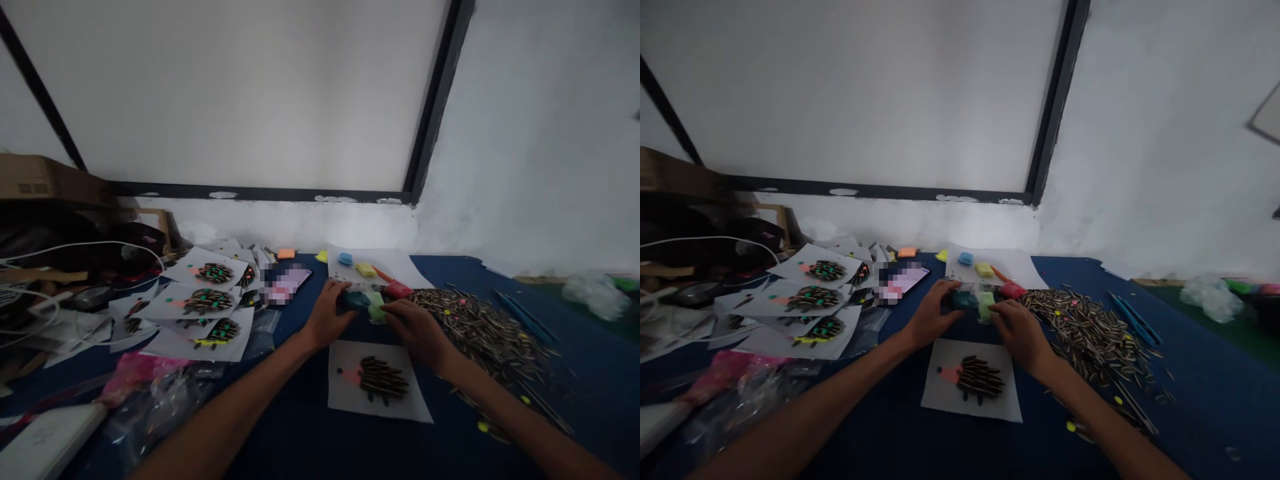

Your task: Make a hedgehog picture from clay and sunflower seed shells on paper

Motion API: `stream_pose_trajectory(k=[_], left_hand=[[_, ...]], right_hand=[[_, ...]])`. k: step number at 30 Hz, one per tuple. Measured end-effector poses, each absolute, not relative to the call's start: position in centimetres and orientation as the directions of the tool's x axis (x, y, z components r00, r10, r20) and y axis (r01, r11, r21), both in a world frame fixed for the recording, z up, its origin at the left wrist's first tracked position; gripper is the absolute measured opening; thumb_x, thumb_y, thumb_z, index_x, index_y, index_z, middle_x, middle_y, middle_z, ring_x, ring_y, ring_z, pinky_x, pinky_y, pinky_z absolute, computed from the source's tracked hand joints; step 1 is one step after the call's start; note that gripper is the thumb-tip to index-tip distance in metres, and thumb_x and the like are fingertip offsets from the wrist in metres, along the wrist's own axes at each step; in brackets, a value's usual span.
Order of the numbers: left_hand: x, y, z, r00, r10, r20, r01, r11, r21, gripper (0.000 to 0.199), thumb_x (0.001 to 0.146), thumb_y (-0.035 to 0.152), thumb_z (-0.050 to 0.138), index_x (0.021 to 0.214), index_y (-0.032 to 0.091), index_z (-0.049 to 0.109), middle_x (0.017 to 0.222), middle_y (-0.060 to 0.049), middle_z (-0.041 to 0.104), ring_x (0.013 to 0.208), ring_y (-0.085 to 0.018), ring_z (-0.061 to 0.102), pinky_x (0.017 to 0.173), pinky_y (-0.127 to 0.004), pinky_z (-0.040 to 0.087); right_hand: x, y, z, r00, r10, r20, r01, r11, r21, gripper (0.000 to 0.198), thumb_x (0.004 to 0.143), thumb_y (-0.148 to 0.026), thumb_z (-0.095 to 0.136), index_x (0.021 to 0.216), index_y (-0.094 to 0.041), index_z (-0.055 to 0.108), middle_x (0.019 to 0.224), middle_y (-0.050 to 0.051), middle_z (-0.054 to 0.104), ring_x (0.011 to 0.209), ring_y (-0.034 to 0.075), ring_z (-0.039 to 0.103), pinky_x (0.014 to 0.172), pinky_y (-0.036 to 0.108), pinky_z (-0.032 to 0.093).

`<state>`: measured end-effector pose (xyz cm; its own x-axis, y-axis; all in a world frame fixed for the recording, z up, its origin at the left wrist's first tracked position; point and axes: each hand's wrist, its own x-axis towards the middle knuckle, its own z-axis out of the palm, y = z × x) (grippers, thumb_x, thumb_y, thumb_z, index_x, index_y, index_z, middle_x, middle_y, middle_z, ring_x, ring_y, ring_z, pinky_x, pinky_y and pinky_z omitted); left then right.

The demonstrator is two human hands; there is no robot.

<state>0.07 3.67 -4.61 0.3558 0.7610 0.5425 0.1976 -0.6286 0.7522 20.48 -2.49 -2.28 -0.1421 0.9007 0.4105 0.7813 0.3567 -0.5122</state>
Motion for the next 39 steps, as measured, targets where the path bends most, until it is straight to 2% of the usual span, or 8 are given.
stream_pose_trajectory(k=[3, 8, 12, 15, 18, 20, 27, 39], left_hand=[[0.3, 2.7, -3.9, 0.446, 0.716, 0.537, 0.14, -0.648, 0.748, 0.048, 0.07, 0.011, 0.066, 0.117, 0.015, 0.058, 0.111, -0.011, 0.051, 0.101, -0.022, 0.054, 0.083, -0.036, 0.051], [1.0, 1.5, -3.1, 0.487, 0.666, 0.565, 0.017, -0.654, 0.757, 0.046, 0.068, 0.007, 0.066, 0.112, 0.018, 0.061, 0.116, -0.011, 0.053, 0.112, -0.025, 0.051, 0.095, -0.039, 0.045], [1.3, 1.2, -2.4, 0.557, 0.773, 0.304, -0.147, -0.268, 0.952, 0.065, 0.069, 0.013, 0.068, 0.13, 0.016, 0.045, 0.109, -0.011, 0.06, 0.091, -0.021, 0.061, 0.079, -0.037, 0.051], [1.3, 1.2, -2.0, 0.549, 0.818, 0.172, -0.198, -0.072, 0.977, 0.051, 0.071, 0.025, 0.071, 0.117, 0.011, 0.051, 0.094, -0.009, 0.063, 0.072, -0.017, 0.063, 0.068, -0.033, 0.052], [1.2, 1.3, -1.9, 0.528, 0.831, 0.175, -0.215, -0.069, 0.974, 0.036, 0.07, 0.03, 0.072, 0.096, 0.011, 0.056, 0.08, -0.003, 0.063, 0.063, -0.014, 0.062, 0.061, -0.029, 0.05], [1.2, 1.4, -1.9, 0.509, 0.841, 0.183, -0.226, -0.074, 0.971, 0.033, 0.069, 0.028, 0.071, 0.092, 0.012, 0.055, 0.075, -0.001, 0.061, 0.059, -0.012, 0.06, 0.059, -0.026, 0.048], [1.3, 1.3, -2.0, 0.477, 0.857, 0.193, -0.205, -0.105, 0.973, 0.028, 0.07, 0.024, 0.068, 0.093, 0.012, 0.057, 0.068, 0.003, 0.055, 0.054, -0.008, 0.051, 0.051, -0.021, 0.042], [1.3, 1.1, -2.0, 0.475, 0.86, 0.185, -0.183, -0.109, 0.977, 0.029, 0.071, 0.03, 0.071, 0.091, 0.013, 0.058, 0.07, 0.002, 0.055, 0.06, -0.008, 0.049, 0.057, -0.022, 0.04]], right_hand=[[19.9, -2.8, -1.5, -0.11, 0.925, 0.363, 0.703, 0.331, -0.63, 0.037, 0.092, -0.041, 0.04, 0.079, -0.018, 0.065, 0.072, 0.005, 0.067, 0.065, 0.018, 0.062, 0.058, 0.029, 0.049], [19.4, -3.2, -0.8, -0.058, 0.934, 0.353, 0.592, 0.317, -0.741, 0.033, 0.086, -0.046, 0.049, 0.068, -0.019, 0.055, 0.056, -0.003, 0.052, 0.052, 0.012, 0.049, 0.047, 0.024, 0.039], [19.2, -3.5, -0.5, 0.002, 0.929, 0.371, 0.55, 0.308, -0.776, 0.031, 0.083, -0.045, 0.051, 0.066, -0.02, 0.053, 0.053, -0.004, 0.046, 0.049, 0.011, 0.042, 0.046, 0.024, 0.034], [18.9, -3.8, 0.0, 0.007, 0.929, 0.369, 0.537, 0.308, -0.786, 0.029, 0.081, -0.045, 0.055, 0.066, -0.02, 0.055, 0.054, -0.004, 0.048, 0.05, 0.012, 0.043, 0.047, 0.024, 0.034], [18.6, -4.1, 0.3, 0.005, 0.934, 0.357, 0.522, 0.301, -0.798, 0.035, 0.083, -0.048, 0.051, 0.065, -0.019, 0.056, 0.054, -0.002, 0.05, 0.051, 0.013, 0.045, 0.049, 0.025, 0.037], [18.6, -4.2, 0.4, 0.007, 0.939, 0.344, 0.512, 0.292, -0.807, 0.039, 0.085, -0.051, 0.047, 0.066, -0.019, 0.057, 0.053, -0.002, 0.052, 0.05, 0.013, 0.046, 0.048, 0.025, 0.037], [18.4, -4.2, 0.5, -0.023, 0.941, 0.337, 0.524, 0.298, -0.798, 0.036, 0.08, -0.051, 0.054, 0.066, -0.019, 0.06, 0.053, -0.001, 0.054, 0.05, 0.013, 0.049, 0.047, 0.024, 0.039], [18.6, -4.1, -0.1, -0.046, 0.935, 0.352, 0.563, 0.315, -0.764, 0.018, 0.075, -0.036, 0.059, 0.076, -0.018, 0.064, 0.063, 0.001, 0.061, 0.054, 0.015, 0.053, 0.05, 0.026, 0.04]])
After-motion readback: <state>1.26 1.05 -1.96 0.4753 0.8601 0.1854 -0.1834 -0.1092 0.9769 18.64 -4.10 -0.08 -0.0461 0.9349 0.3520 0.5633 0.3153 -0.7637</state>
